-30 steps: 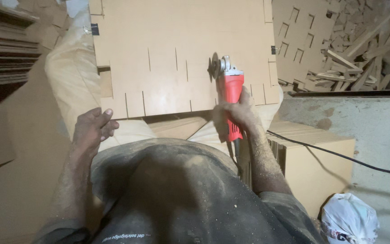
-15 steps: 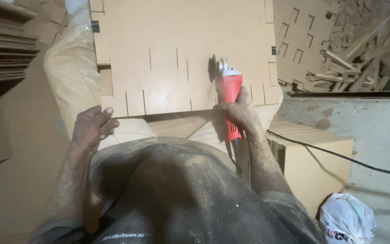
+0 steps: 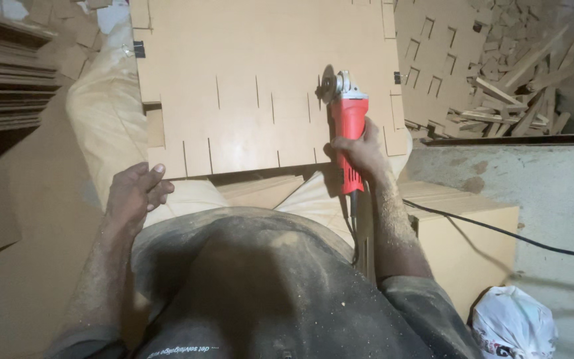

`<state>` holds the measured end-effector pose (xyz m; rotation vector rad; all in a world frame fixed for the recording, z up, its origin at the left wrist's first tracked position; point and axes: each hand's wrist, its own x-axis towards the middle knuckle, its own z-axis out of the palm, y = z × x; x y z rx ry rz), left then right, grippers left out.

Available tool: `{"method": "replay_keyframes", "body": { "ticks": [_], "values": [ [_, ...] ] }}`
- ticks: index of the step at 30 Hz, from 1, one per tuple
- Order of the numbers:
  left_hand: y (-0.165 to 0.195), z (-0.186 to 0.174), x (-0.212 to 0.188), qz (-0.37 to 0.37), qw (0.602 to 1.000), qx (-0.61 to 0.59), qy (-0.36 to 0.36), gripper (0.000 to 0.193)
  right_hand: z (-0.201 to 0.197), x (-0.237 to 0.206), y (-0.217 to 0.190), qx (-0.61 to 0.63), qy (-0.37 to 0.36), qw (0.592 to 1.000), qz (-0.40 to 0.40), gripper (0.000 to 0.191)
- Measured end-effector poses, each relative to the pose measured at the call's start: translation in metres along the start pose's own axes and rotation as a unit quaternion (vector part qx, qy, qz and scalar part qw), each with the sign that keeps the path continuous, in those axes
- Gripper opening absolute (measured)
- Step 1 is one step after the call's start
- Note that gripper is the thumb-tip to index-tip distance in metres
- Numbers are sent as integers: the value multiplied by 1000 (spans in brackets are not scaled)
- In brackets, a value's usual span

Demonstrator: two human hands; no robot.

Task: The person sits on the floor with a plywood panel on their lap and cuts slots and rectangular openings into it using an angle grinder. They reposition the panel between cuts, then lift the cut panel and place it against a wooden frame on the floor.

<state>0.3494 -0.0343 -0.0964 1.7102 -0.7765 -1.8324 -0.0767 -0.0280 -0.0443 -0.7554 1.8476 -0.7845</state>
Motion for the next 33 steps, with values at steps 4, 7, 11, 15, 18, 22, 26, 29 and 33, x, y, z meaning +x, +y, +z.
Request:
{"method": "replay_keyframes", "body": {
  "ticks": [4, 7, 11, 15, 18, 22, 26, 29, 33],
  "values": [
    [1, 2, 0, -8, 999, 28, 15, 33, -2, 10, 3, 16, -21, 1000, -15, 60],
    [2, 3, 0, -13, 999, 24, 18, 35, 1, 14, 6, -20, 9, 1000, 8, 74],
    [1, 4, 1, -8, 1000, 7, 11, 36, 4, 17, 3, -65, 17, 997, 41, 91],
    [0, 4, 3, -7, 1000, 7, 13, 35, 7, 12, -8, -195, 29, 978, 64, 90],
    [-1, 4, 4, -8, 1000, 14, 10, 36, 7, 8, -17, -256, 37, 962, 82, 98],
    [-1, 3, 3, -1, 1000, 5, 1, 37, 6, 7, -21, -224, 19, 971, 80, 98],
    [1, 5, 1, 0, 1000, 24, 9, 37, 1, 8, -8, -200, 23, 975, 91, 94],
    [3, 5, 2, -13, 999, 39, 23, 35, -3, 11, 6, -81, 18, 996, 14, 104],
    [7, 0, 1, 6, 1000, -14, 17, 28, -24, 11, 21, -27, 62, 997, 43, 102]
  ]
}}
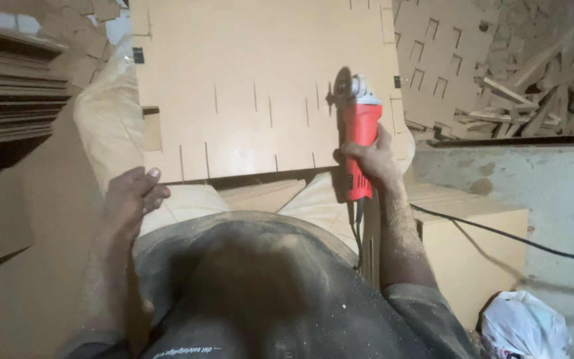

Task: The person sits on the floor with a plywood panel on their lap and cuts slots and rectangular openings into it using an angle grinder. They reposition the panel between cuts, then lift the cut panel and place it against a wooden frame on the floor.

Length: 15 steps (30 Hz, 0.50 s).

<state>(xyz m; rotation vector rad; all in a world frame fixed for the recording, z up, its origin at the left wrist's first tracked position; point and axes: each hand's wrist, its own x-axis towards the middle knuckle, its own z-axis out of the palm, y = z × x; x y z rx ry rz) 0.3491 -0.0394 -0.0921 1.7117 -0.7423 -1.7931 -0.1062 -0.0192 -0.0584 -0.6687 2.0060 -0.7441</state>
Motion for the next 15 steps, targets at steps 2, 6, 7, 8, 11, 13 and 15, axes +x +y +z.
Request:
{"method": "replay_keyframes", "body": {
  "ticks": [2, 6, 7, 8, 11, 13, 15],
  "values": [
    [2, -4, -3, 4, 1000, 9, 14, 26, -14, 3, 5, 51, 18, 998, 25, 98],
    [13, -7, -4, -18, 998, 38, 49, 23, -41, 9, 11, -34, -2, 990, -138, 64],
    [15, -8, -5, -14, 997, 62, 52, 24, -45, 9, 11, -70, 10, 982, -172, 60],
    [16, -9, -6, -10, 995, 86, 55, 26, -48, 10, 10, -107, 21, 972, -207, 56],
    [18, -9, -7, -10, 990, 134, 50, 27, -51, 11, 5, -49, -8, 992, -113, 67],
    [18, -9, -6, -11, 989, 143, 44, 26, -51, 11, 2, -21, -4, 999, -47, 72],
    [15, -9, -4, -5, 990, 137, 38, 26, -53, 11, 1, -30, -9, 999, -20, 77]
  ]
}}
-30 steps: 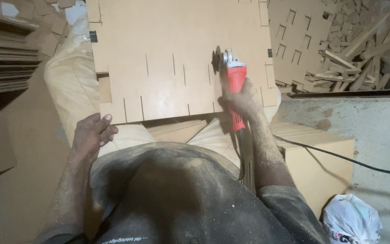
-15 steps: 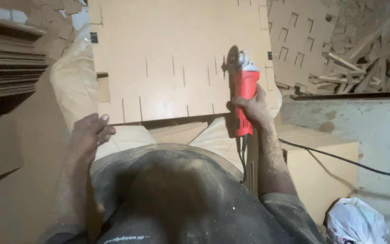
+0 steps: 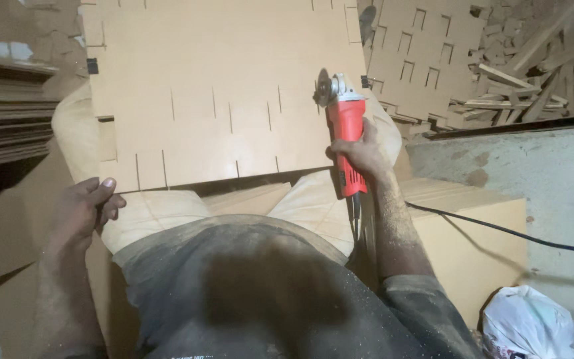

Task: The person sits on the floor with a plywood panel on their lap and cuts slots and rectangular openings into it using an angle grinder. They reposition the panel between cuts, then lift the cut panel and place it against a wooden frame on the floor.

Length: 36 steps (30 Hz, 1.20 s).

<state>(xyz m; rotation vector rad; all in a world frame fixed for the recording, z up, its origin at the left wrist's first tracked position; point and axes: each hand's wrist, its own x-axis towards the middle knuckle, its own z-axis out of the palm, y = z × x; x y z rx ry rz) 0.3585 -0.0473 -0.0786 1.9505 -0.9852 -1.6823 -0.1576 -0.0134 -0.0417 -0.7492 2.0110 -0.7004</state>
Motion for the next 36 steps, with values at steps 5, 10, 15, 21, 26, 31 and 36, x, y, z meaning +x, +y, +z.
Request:
{"method": "replay_keyframes", "body": {
  "ticks": [5, 10, 15, 21, 26, 31, 36],
  "values": [
    [-6, 3, 4, -3, 999, 45, 22, 27, -4, 10, 2, -97, -4, 995, -31, 81],
    [-1, 4, 7, -18, 999, 44, 10, 31, 2, 15, 2, -105, 8, 993, -48, 96],
    [6, 7, 5, -7, 999, 28, 13, 28, 7, 7, -12, -171, -2, 985, 32, 92],
    [11, 3, 3, -13, 999, 48, 11, 33, 18, 4, -28, -194, 4, 980, 41, 94],
    [14, 3, 3, -18, 997, 74, 25, 35, 20, 10, -24, -191, -7, 980, 62, 93],
    [17, 6, -1, -28, 994, 94, 44, 32, 19, 11, -21, -214, -1, 977, 13, 101],
    [17, 4, 1, -45, 995, 86, 31, 35, 17, 2, -28, -155, -18, 986, 52, 91]
  ]
}}
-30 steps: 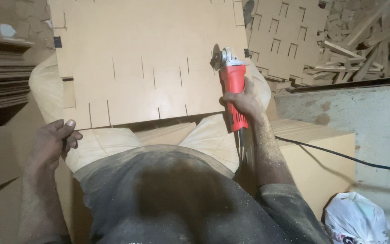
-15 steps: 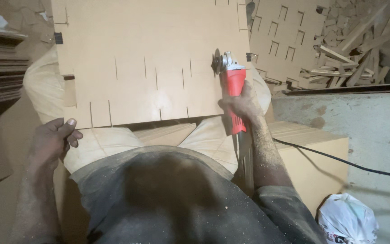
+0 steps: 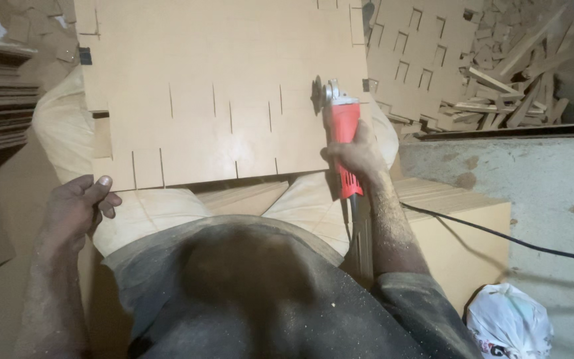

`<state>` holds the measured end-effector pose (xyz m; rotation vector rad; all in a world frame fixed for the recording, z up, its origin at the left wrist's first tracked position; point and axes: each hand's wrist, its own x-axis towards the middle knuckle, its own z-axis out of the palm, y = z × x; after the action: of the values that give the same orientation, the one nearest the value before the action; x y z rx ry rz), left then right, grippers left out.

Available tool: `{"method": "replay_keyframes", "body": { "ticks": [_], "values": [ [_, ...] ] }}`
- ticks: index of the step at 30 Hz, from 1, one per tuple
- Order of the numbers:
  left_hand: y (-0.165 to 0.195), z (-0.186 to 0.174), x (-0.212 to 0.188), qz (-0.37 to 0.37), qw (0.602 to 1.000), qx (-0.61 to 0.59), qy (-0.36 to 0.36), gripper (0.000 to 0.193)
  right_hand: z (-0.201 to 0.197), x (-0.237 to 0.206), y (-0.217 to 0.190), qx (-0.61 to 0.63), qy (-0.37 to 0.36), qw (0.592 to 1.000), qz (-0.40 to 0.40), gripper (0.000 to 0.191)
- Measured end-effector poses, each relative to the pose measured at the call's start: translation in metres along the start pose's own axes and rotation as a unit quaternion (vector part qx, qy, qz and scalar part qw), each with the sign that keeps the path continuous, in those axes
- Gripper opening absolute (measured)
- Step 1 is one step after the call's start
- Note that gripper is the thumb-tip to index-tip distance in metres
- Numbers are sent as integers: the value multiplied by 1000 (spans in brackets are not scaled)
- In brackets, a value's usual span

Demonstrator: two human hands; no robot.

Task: The person sits on the floor with a plywood panel on their lap and cuts slots and rectangular openings into it using an angle grinder. They reposition the panel between cuts, then lift the cut panel and place it against a wooden frame on the floor.

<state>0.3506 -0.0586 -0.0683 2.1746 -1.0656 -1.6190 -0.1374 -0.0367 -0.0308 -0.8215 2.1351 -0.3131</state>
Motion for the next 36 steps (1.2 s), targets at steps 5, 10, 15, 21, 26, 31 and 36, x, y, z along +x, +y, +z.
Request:
{"method": "replay_keyframes", "body": {
  "ticks": [5, 10, 15, 21, 26, 31, 36],
  "values": [
    [-2, -3, 4, 11, 1000, -4, -9, 32, -9, -11, -11, -152, 120, 962, -192, 58],
    [3, -5, 5, 10, 999, -32, -21, 28, -17, 2, -46, 2, 46, 997, -62, 61],
    [2, -3, 10, -12, 999, -30, -16, 29, -19, 34, -71, 81, -2, 993, -86, 51],
    [-9, -7, 23, 1, 995, -84, -46, 32, -11, 63, -75, 122, -10, 985, -124, 49],
    [-9, -7, 25, 3, 995, -91, -38, 29, -11, 57, -87, 48, 19, 998, -28, 70],
    [-4, -6, 20, -14, 999, -45, -15, 30, -12, 53, -96, -71, 22, 997, -26, 77],
    [-2, -6, 19, -15, 999, -37, -20, 32, -11, 61, -88, -45, 10, 998, -49, 69]
  ]
}}
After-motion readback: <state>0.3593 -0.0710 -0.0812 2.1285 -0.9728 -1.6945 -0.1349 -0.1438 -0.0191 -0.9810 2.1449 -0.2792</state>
